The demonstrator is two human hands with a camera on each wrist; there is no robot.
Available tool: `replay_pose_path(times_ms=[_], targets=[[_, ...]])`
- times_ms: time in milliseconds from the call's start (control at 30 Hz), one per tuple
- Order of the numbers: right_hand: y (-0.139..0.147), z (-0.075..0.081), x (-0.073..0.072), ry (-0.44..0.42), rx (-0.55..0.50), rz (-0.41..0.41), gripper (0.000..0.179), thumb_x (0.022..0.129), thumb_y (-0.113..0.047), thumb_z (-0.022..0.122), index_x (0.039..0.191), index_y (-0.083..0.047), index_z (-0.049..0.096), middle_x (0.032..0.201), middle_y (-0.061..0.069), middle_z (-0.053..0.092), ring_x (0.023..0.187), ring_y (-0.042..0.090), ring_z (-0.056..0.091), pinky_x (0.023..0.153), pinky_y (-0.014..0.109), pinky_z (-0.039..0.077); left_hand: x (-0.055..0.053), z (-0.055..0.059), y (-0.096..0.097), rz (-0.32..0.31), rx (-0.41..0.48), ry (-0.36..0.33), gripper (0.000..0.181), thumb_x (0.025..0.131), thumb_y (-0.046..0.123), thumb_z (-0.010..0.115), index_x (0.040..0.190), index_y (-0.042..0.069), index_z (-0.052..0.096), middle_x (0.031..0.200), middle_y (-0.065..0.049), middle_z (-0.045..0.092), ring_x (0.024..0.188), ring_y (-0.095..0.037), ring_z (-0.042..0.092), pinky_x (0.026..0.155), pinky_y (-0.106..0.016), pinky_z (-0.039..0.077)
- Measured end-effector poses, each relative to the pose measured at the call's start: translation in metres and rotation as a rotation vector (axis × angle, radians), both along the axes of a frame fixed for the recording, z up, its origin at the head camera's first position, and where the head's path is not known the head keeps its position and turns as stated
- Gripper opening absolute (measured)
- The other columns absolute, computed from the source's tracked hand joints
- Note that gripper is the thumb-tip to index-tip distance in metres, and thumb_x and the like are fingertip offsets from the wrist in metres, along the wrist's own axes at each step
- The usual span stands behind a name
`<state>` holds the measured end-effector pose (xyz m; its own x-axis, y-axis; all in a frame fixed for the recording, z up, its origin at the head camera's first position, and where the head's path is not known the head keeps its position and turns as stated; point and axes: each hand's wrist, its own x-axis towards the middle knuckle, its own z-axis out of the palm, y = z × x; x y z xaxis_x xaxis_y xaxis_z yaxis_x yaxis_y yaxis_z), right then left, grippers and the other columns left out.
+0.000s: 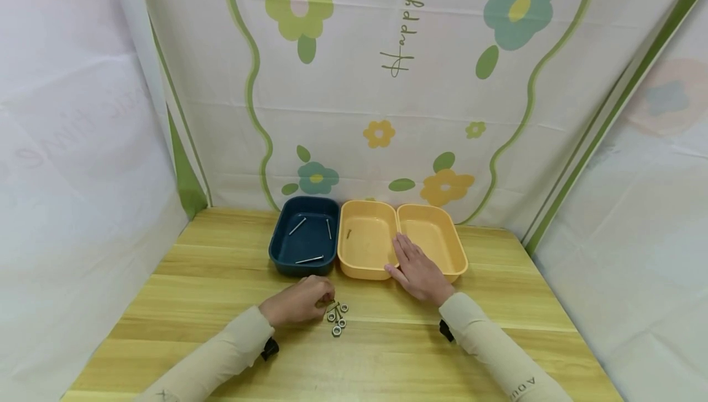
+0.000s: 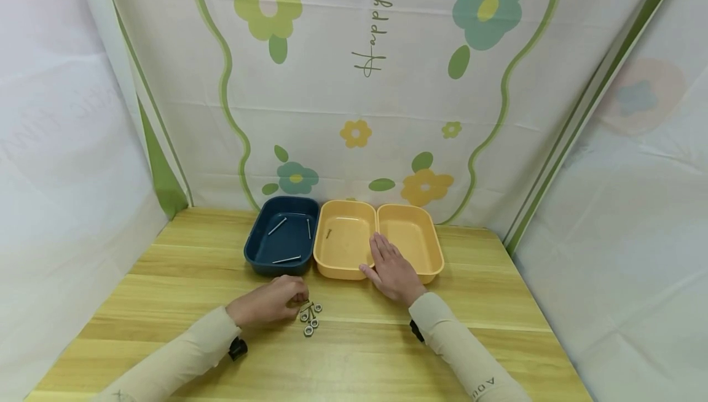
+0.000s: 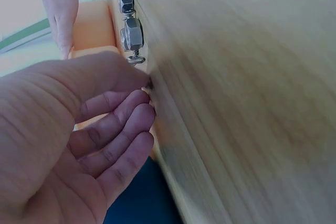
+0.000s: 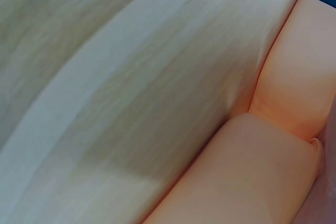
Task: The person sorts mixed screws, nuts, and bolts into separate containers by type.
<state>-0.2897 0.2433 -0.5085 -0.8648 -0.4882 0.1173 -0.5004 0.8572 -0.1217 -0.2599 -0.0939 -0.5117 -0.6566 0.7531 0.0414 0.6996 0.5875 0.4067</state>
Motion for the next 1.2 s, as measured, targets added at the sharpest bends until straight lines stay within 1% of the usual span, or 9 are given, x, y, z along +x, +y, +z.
replay_pose_path(times_ms=[167,267,433,600,767,867,967,1200], targets=[[-0.001,0.002,0.001,-0.001,0.005,-0.002,0.079,0.113,-0.049,0.038,0.165,0.007,0.019,0.174,0.026,0.017,0.163,0.041,0.020,0.130,0.056,0.026,-0.006,-0.004,0.003,-0.008,0.011,-0.007,0.015,0.088,0.000,0.076,0.085,0.012,0.067,0.080,0.005,0.061,0.070,-0.004,0.050,0.063,-0.020,0.045],[-0.001,0.002,0.001,-0.007,0.004,-0.006,0.079,0.113,-0.050,0.038,0.165,0.006,0.018,0.174,0.026,0.016,0.163,0.041,0.019,0.130,0.056,0.026,-0.008,-0.003,0.004,-0.019,0.010,-0.010,0.017,0.088,0.001,0.076,0.082,0.013,0.066,0.076,0.006,0.058,0.068,-0.002,0.048,0.061,-0.019,0.043],[-0.001,0.002,0.001,-0.015,0.001,-0.004,0.079,0.113,-0.049,0.038,0.165,0.007,0.017,0.174,0.026,0.015,0.163,0.041,0.019,0.130,0.056,0.025,-0.010,-0.001,0.004,-0.044,-0.002,-0.007,0.014,0.087,0.000,0.074,0.083,0.013,0.067,0.076,0.008,0.058,0.068,-0.001,0.048,0.063,-0.018,0.043],[0.000,0.001,0.001,-0.011,0.008,-0.002,0.079,0.113,-0.050,0.037,0.165,0.007,0.017,0.175,0.026,0.015,0.163,0.041,0.019,0.130,0.055,0.026,-0.011,0.003,0.001,-0.051,-0.004,0.008,0.010,0.088,0.004,0.073,0.088,0.014,0.070,0.080,0.010,0.060,0.072,0.000,0.051,0.067,-0.018,0.047],[0.000,0.000,0.000,-0.002,0.000,-0.006,0.079,0.113,-0.050,0.037,0.165,0.007,0.018,0.175,0.026,0.015,0.163,0.040,0.019,0.130,0.056,0.026,-0.011,0.013,-0.001,-0.052,-0.023,0.007,0.007,0.090,0.007,0.074,0.089,0.013,0.071,0.082,0.011,0.059,0.074,-0.001,0.052,0.069,-0.017,0.048],[0.001,0.000,0.000,-0.004,0.003,-0.010,0.079,0.113,-0.051,0.036,0.166,0.005,0.017,0.175,0.025,0.014,0.164,0.039,0.017,0.130,0.055,0.025,-0.010,0.021,0.000,-0.051,-0.036,0.001,0.008,0.090,0.006,0.075,0.090,0.013,0.071,0.083,0.010,0.060,0.075,-0.002,0.052,0.070,-0.018,0.048],[0.001,0.000,0.000,-0.006,0.007,-0.010,0.079,0.113,-0.051,0.035,0.166,0.005,0.015,0.175,0.024,0.013,0.164,0.038,0.017,0.131,0.055,0.025,-0.009,0.030,0.002,-0.051,-0.045,0.011,0.009,0.089,0.004,0.075,0.090,0.013,0.071,0.083,0.009,0.060,0.076,-0.003,0.052,0.070,-0.019,0.048],[0.000,0.000,0.000,-0.004,0.004,-0.010,0.079,0.113,-0.050,0.037,0.166,0.006,0.017,0.175,0.025,0.014,0.164,0.039,0.018,0.131,0.055,0.025,-0.012,0.048,0.006,-0.081,-0.065,0.096,0.009,0.088,0.003,0.074,0.088,0.011,0.070,0.080,0.006,0.058,0.073,-0.006,0.048,0.071,-0.022,0.044]])
